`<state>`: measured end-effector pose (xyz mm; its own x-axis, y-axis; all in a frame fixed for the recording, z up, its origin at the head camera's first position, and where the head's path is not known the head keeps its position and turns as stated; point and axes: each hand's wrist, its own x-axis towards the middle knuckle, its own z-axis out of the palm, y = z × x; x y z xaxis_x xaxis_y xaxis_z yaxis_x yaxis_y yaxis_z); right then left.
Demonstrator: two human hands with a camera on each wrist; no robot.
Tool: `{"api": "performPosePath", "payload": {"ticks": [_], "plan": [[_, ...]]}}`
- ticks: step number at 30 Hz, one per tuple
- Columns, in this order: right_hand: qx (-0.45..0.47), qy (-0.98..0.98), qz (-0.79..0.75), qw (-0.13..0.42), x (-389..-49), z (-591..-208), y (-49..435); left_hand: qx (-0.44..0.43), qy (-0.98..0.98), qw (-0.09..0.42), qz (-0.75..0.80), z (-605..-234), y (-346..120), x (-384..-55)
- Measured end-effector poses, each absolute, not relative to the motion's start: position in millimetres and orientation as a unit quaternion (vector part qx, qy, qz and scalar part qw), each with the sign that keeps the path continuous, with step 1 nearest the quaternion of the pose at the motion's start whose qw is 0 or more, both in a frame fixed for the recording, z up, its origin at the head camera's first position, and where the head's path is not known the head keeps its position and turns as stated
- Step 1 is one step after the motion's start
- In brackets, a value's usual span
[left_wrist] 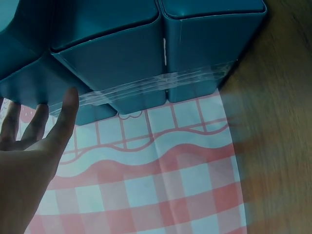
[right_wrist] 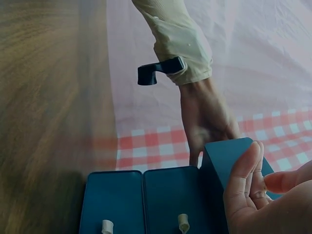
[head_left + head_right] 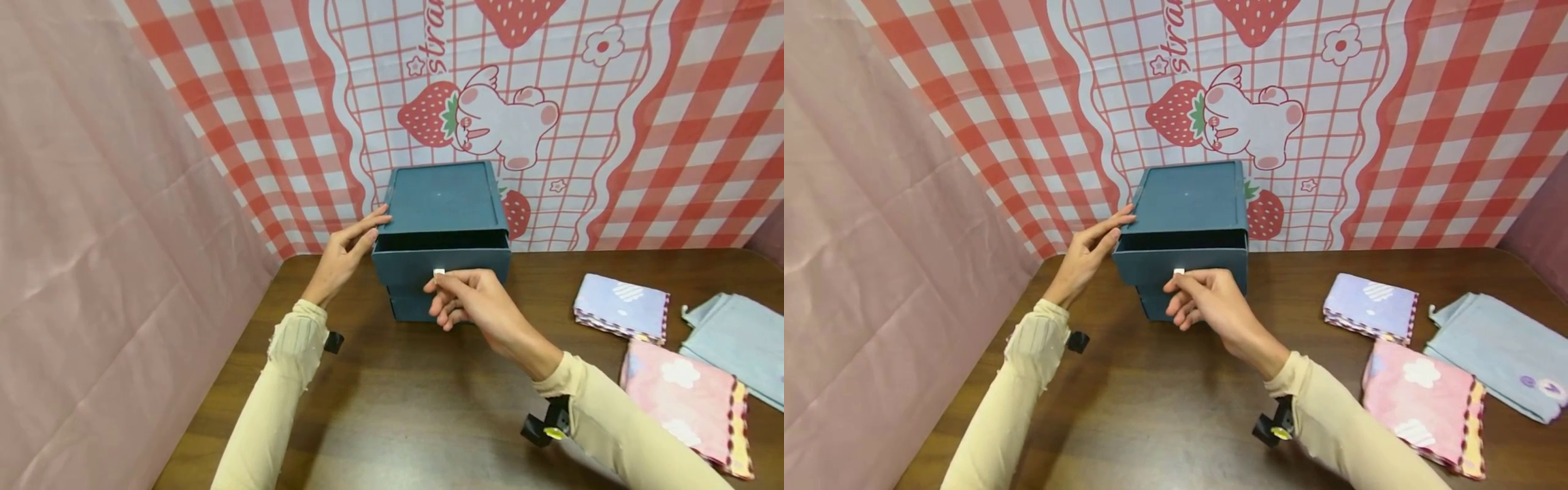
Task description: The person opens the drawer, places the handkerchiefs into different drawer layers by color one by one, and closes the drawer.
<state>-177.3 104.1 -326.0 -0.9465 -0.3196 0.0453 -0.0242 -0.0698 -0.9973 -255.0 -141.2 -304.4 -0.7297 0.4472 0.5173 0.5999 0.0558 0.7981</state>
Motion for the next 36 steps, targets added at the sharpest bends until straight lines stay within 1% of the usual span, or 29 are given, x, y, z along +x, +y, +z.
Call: {"api": "performPosePath", "payload": {"ticks": [10, 19, 21, 26, 28, 36], "plan": [[-0.129, 0.672, -0.720, 0.114, -164.2, -325.8, 105.8, -0.366, -0.726, 0.068, -0.578, -304.1, -140.8, -255.6], [-0.136, 0.680, -0.710, 0.127, -154.5, -326.5, 106.8, -0.367, -0.728, 0.056, -0.576, -303.6, -143.1, -255.0], [-0.137, 0.680, -0.708, 0.130, -152.2, -326.5, 106.4, -0.370, -0.727, 0.059, -0.575, -310.0, -145.2, -261.4], [-0.141, 0.677, -0.710, 0.134, -144.0, -326.5, 105.2, -0.372, -0.729, 0.066, -0.571, -308.8, -144.3, -260.2], [-0.143, 0.675, -0.711, 0.135, -140.1, -326.8, 104.5, -0.367, -0.731, 0.063, -0.572, -302.6, -142.7, -253.0], [-0.139, 0.673, -0.713, 0.138, -126.2, -328.4, 103.9, -0.370, -0.729, 0.050, -0.574, -303.2, -143.9, -252.6]]}}
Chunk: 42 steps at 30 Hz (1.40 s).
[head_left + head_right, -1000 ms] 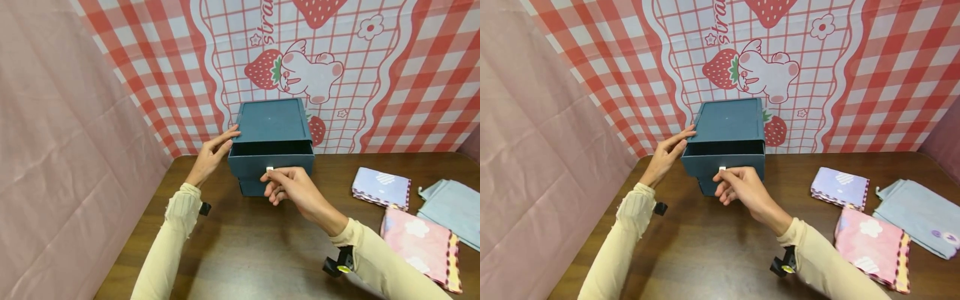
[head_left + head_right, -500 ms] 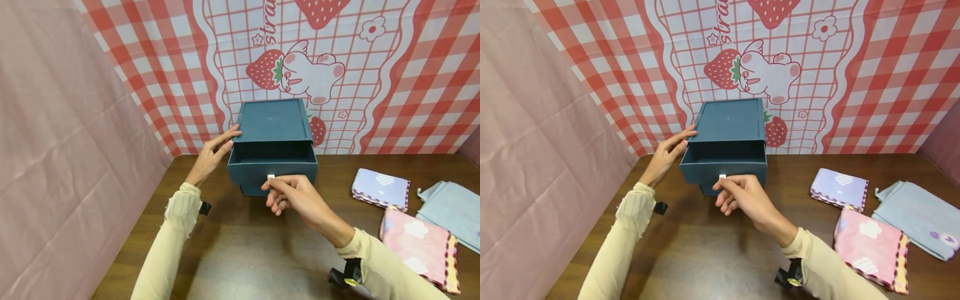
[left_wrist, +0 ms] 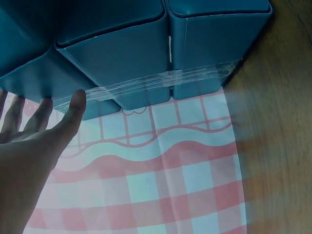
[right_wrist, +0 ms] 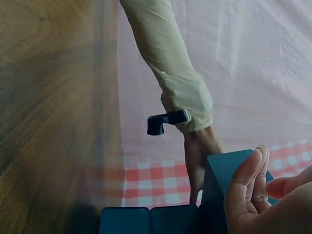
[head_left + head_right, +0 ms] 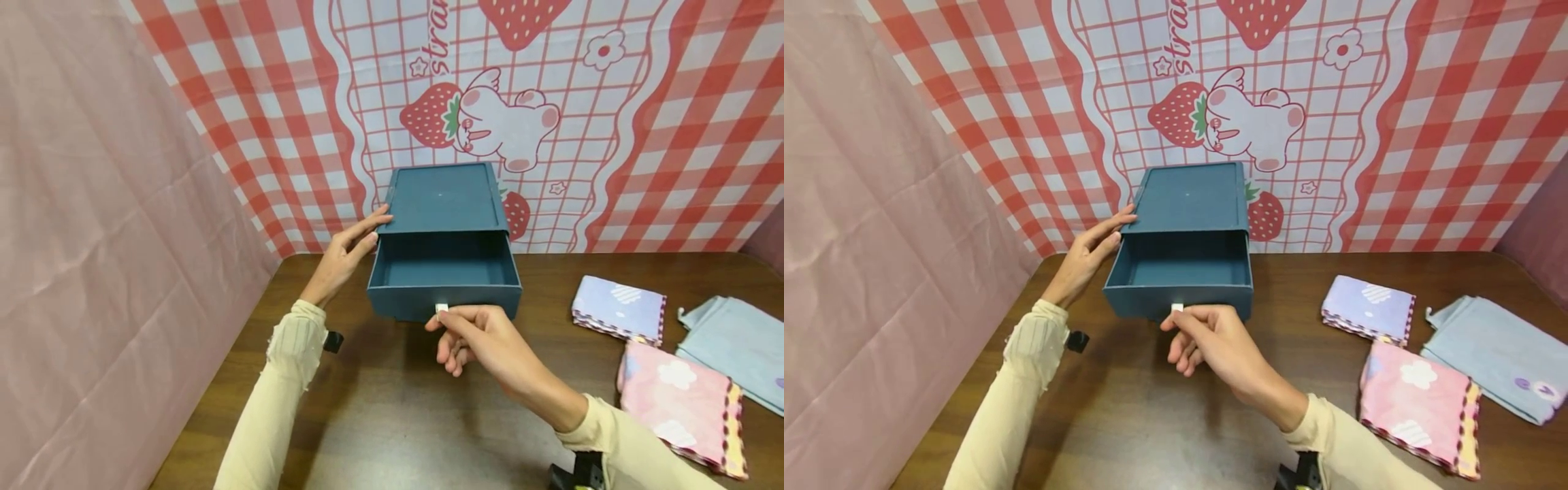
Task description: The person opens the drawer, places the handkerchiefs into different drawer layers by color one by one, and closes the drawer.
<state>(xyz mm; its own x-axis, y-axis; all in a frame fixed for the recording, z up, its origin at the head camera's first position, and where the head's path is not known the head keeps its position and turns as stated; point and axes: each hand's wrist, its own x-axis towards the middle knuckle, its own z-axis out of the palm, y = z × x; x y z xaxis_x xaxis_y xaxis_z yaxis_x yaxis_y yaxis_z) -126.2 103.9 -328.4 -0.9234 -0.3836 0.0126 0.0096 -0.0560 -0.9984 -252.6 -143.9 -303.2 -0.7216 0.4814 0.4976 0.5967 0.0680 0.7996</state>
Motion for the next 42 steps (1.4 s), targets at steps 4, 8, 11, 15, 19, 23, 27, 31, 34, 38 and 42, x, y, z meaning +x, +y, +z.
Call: {"api": "performPosePath", "payload": {"ticks": [4, 8, 11, 15, 19, 23, 27, 31, 34, 38, 42], "plan": [[-0.143, 0.670, -0.715, 0.138, -122.7, -329.1, 104.4, -0.377, -0.724, 0.055, -0.575, -304.2, -144.2, -254.2], [-0.143, 0.669, -0.716, 0.139, -121.0, -329.3, 104.8, -0.376, -0.722, 0.060, -0.577, -305.9, -143.8, -254.9], [-0.143, 0.670, -0.715, 0.142, -119.4, -329.1, 105.0, -0.373, -0.722, 0.062, -0.580, -307.1, -143.1, -254.6], [-0.146, 0.673, -0.710, 0.147, -115.0, -329.3, 105.1, -0.371, -0.719, 0.063, -0.583, -308.1, -142.8, -254.1], [-0.149, 0.673, -0.709, 0.150, -107.4, -330.3, 104.6, -0.369, -0.718, 0.060, -0.587, -308.3, -142.9, -253.8], [-0.148, 0.670, -0.710, 0.157, -99.1, -330.9, 104.0, -0.371, -0.713, 0.059, -0.592, -308.3, -142.9, -254.0], [-0.144, 0.668, -0.711, 0.165, -91.4, -331.2, 104.5, -0.378, -0.709, 0.065, -0.592, -308.4, -142.3, -254.5], [-0.148, 0.666, -0.710, 0.173, -84.2, -333.6, 105.4, -0.379, -0.707, 0.071, -0.592, -308.7, -141.7, -255.0], [-0.153, 0.663, -0.710, 0.179, -80.0, -336.2, 105.9, -0.380, -0.706, 0.075, -0.593, -309.0, -140.9, -255.3], [-0.152, 0.660, -0.713, 0.181, -76.6, -339.2, 105.7, -0.382, -0.703, 0.078, -0.595, -310.1, -140.3, -255.5], [-0.154, 0.654, -0.716, 0.187, -73.5, -342.0, 105.3, -0.382, -0.700, 0.079, -0.598, -310.9, -139.9, -255.0]]}}
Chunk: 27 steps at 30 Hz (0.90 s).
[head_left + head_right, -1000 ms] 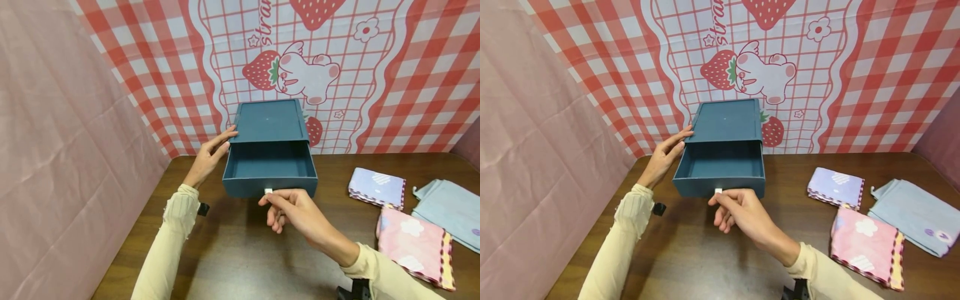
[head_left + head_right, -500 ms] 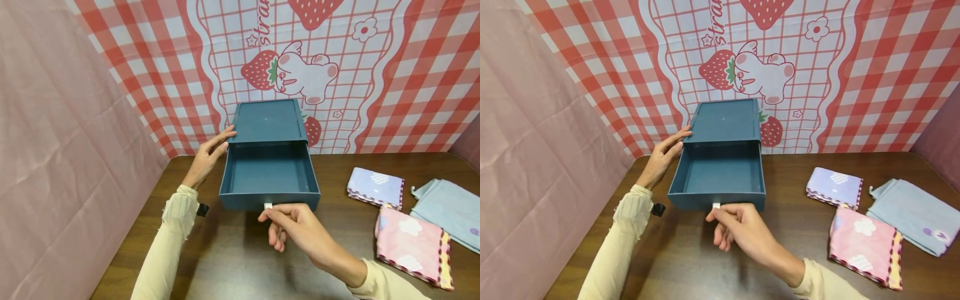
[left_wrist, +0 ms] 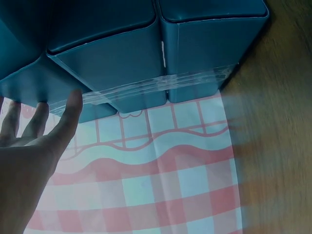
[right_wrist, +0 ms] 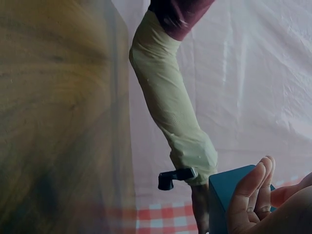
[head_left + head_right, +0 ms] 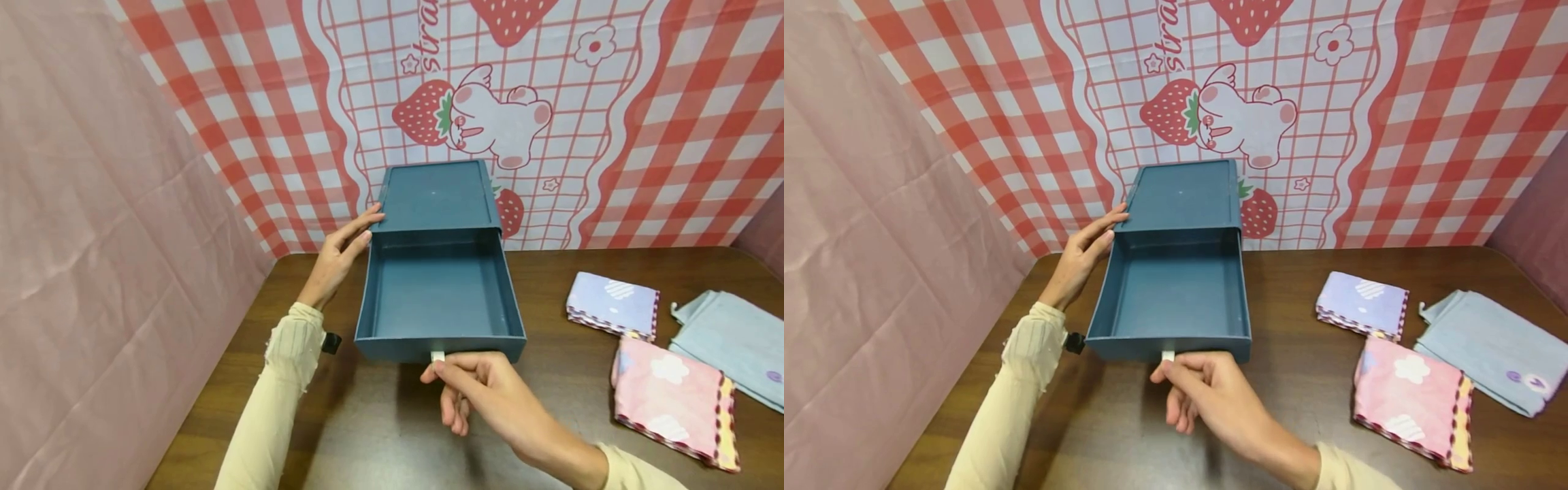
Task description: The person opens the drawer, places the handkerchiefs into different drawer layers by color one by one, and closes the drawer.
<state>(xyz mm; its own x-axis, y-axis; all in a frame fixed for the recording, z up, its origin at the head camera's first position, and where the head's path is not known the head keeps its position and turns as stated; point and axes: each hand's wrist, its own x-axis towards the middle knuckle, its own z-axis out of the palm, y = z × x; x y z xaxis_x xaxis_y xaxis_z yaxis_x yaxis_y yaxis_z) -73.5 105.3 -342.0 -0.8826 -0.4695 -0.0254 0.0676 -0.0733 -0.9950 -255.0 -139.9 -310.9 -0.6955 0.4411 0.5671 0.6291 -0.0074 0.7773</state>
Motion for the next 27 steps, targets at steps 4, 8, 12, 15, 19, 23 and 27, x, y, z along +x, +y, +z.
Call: {"api": "performPosePath", "payload": {"ticks": [4, 8, 12, 15, 19, 23, 27], "plan": [[-0.159, 0.649, -0.719, 0.192, -71.7, -344.1, 104.9, -0.380, -0.700, 0.081, -0.600, -310.7, -139.6, -254.3], [-0.164, 0.647, -0.721, 0.185, -71.9, -344.9, 105.1, -0.379, -0.699, 0.081, -0.602, -310.6, -139.3, -254.6], [-0.168, 0.645, -0.722, 0.185, -72.2, -346.0, 105.0, -0.377, -0.695, 0.079, -0.607, -311.6, -138.6, -255.0], [-0.168, 0.645, -0.722, 0.185, -72.3, -346.9, 104.8, -0.376, -0.694, 0.079, -0.609, -312.5, -138.0, -255.3], [-0.169, 0.650, -0.717, 0.186, -71.4, -347.9, 105.4, -0.376, -0.693, 0.081, -0.610, -313.2, -137.6, -255.2], [-0.172, 0.661, -0.705, 0.189, -69.5, -348.1, 107.4, -0.376, -0.693, 0.082, -0.610, -313.6, -137.4, -254.6], [-0.203, 0.672, -0.688, 0.187, -66.4, -349.0, 111.8, -0.379, -0.692, 0.086, -0.608, -314.5, -137.2, -254.6]]}}
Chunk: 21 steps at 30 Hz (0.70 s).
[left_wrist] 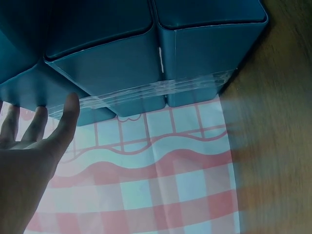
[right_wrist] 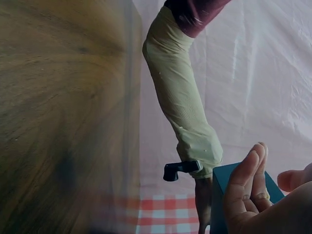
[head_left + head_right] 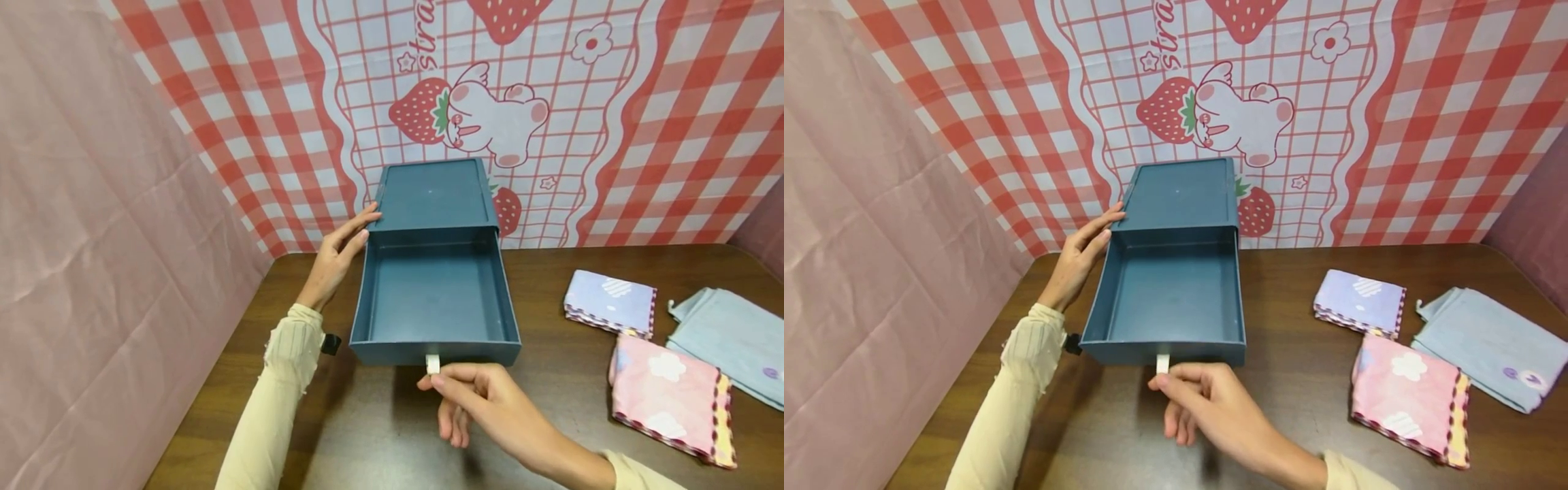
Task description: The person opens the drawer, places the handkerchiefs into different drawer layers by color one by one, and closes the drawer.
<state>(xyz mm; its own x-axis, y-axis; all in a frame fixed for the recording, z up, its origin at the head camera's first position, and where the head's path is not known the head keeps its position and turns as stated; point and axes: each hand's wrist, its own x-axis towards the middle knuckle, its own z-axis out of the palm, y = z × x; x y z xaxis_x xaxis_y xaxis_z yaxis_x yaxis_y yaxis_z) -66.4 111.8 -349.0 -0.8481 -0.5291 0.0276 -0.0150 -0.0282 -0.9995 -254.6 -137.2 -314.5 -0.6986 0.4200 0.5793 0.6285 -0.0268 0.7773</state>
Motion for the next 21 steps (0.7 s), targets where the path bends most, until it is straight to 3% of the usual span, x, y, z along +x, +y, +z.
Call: {"api": "performPosePath", "payload": {"ticks": [14, 21], "plan": [[-0.342, 0.678, -0.638, 0.127, -55.4, -351.0, 170.7, -0.387, -0.687, 0.096, -0.608, -316.3, -134.7, -258.2], [-0.284, 0.775, -0.564, 0.040, -54.6, -343.5, 217.8, -0.378, -0.688, 0.101, -0.610, -317.8, -135.3, -256.1]]}}
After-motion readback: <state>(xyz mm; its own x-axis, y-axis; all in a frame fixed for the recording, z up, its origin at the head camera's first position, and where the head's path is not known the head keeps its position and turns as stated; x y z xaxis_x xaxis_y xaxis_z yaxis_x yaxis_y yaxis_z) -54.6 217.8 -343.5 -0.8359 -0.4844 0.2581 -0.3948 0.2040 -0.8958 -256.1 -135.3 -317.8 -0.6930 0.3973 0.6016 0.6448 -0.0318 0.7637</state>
